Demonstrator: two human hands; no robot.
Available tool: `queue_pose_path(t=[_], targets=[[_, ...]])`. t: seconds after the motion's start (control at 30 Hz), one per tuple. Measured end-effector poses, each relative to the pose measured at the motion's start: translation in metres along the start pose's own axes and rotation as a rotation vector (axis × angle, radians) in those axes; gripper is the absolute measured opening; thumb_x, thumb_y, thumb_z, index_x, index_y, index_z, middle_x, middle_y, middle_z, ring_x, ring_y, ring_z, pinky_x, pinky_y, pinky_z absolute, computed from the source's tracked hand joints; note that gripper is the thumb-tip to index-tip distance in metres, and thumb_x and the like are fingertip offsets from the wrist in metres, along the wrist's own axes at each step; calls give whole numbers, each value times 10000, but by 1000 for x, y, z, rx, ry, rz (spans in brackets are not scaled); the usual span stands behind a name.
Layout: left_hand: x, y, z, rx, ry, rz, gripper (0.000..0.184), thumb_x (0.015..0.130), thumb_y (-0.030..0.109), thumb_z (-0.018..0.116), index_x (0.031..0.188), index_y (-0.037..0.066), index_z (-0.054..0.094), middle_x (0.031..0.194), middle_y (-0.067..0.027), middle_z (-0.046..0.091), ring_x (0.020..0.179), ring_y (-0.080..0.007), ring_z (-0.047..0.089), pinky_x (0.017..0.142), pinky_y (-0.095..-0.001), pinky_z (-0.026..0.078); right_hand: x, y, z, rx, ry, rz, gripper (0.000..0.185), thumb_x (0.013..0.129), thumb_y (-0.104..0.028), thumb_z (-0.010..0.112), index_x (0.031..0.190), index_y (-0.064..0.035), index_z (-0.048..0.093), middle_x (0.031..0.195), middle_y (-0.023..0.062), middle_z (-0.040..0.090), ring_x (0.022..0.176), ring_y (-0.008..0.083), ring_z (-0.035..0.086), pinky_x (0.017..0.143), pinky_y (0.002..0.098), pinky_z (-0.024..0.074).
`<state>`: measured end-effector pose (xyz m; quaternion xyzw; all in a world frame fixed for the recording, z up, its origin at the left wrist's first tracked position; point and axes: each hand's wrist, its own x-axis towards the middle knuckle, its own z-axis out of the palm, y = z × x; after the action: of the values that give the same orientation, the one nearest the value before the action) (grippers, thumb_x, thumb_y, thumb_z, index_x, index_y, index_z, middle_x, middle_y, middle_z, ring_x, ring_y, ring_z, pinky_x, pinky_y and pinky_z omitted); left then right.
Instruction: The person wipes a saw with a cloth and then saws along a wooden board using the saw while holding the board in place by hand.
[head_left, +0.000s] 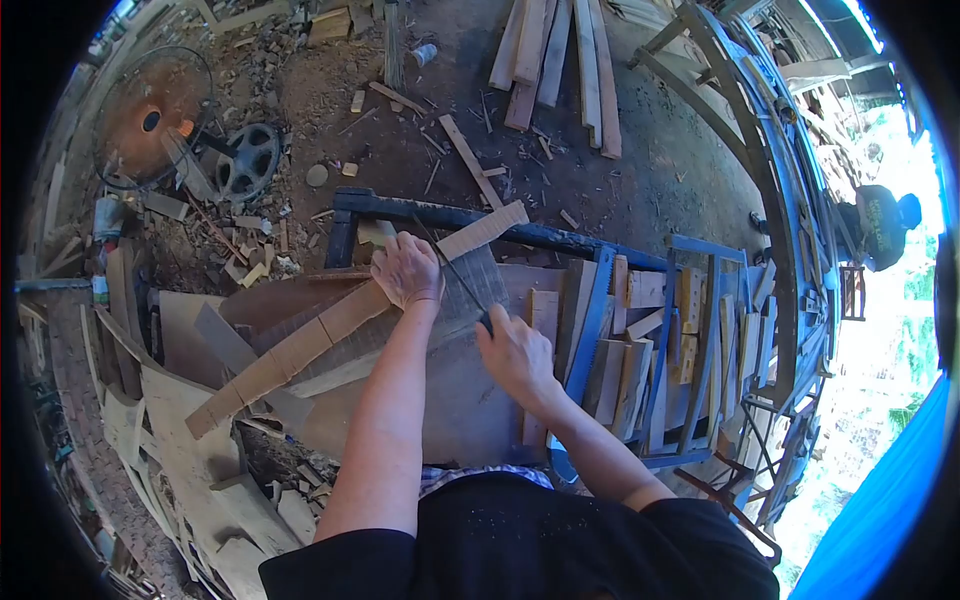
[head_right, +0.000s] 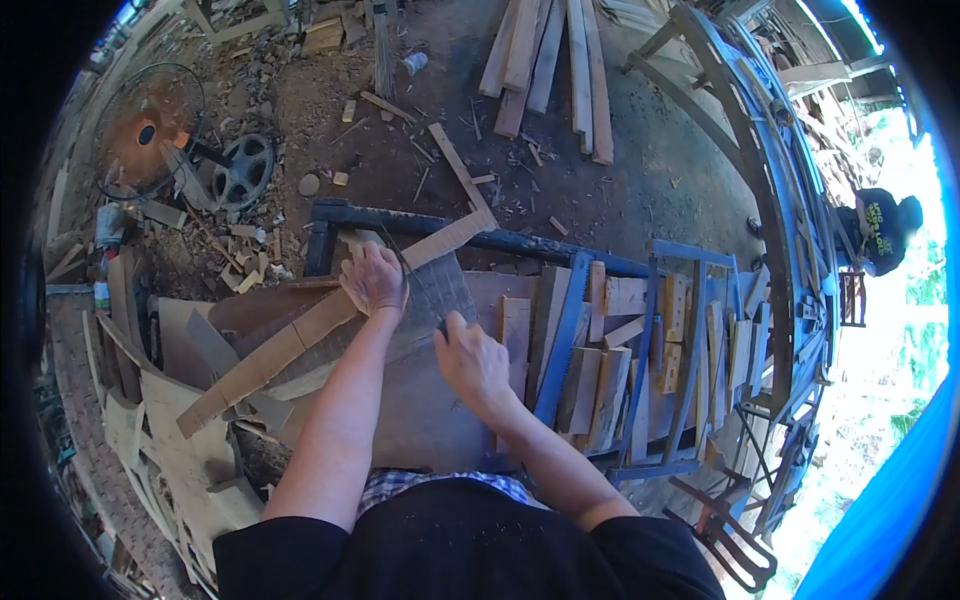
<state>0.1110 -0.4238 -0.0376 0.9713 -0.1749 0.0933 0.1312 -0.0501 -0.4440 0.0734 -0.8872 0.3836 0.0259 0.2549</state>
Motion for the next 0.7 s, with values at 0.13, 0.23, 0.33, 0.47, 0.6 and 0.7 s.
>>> queue_pose_path(t=[0.13, 0.23, 0.33, 0.47, 0.6, 0.7], targets=[[3, 0, 2, 11, -4, 0, 167, 872, 277, 540, 794, 137, 586, 893, -71, 590, 862, -291, 568, 749, -450, 432, 66, -15, 36, 51, 58, -71, 271, 929, -329, 570, 930, -61, 534, 767, 231, 659, 724, 442, 658, 656, 543, 516], [2, 1, 0, 33, -1, -2, 168, 873, 274, 541, 790, 136, 587, 892, -70, 591, 864, -294, 569, 754, -453, 433, 46, -10, 22, 45, 4, -53, 275, 928, -326, 569, 937, -54, 527, 763, 231, 658, 722, 442, 656, 655, 542, 515], [3, 1, 1, 9, 3, -5, 169, 870, 273, 542, 786, 135, 590, 889, -68, 596, 862, -296, 573, 751, -456, 436, -7, 3, -3, -25, -44, -21, 252, 913, -304, 601, 912, -61, 534, 754, 220, 661, 709, 425, 666, 639, 511, 538], [3, 1, 2, 8, -8, -6, 173, 872, 276, 537, 785, 138, 594, 893, -65, 601, 869, -294, 572, 756, -455, 435, 41, -10, 16, 3, 5, -33, 247, 909, -298, 608, 913, -63, 535, 747, 223, 659, 705, 423, 668, 635, 511, 540], [3, 0, -1, 23, -33, -17, 167, 871, 274, 539, 783, 143, 597, 894, -65, 606, 870, -292, 574, 757, -452, 436, 43, -14, 19, 39, 31, -59, 260, 922, -315, 581, 923, -61, 526, 762, 231, 660, 713, 440, 658, 644, 529, 526], [5, 4, -2, 21, -17, -22, 163, 863, 272, 546, 778, 143, 598, 891, -62, 608, 863, -291, 577, 757, -451, 439, -1, 0, 0, -10, -6, -35, 253, 915, -311, 595, 909, -65, 535, 759, 230, 664, 702, 429, 666, 633, 517, 539]])
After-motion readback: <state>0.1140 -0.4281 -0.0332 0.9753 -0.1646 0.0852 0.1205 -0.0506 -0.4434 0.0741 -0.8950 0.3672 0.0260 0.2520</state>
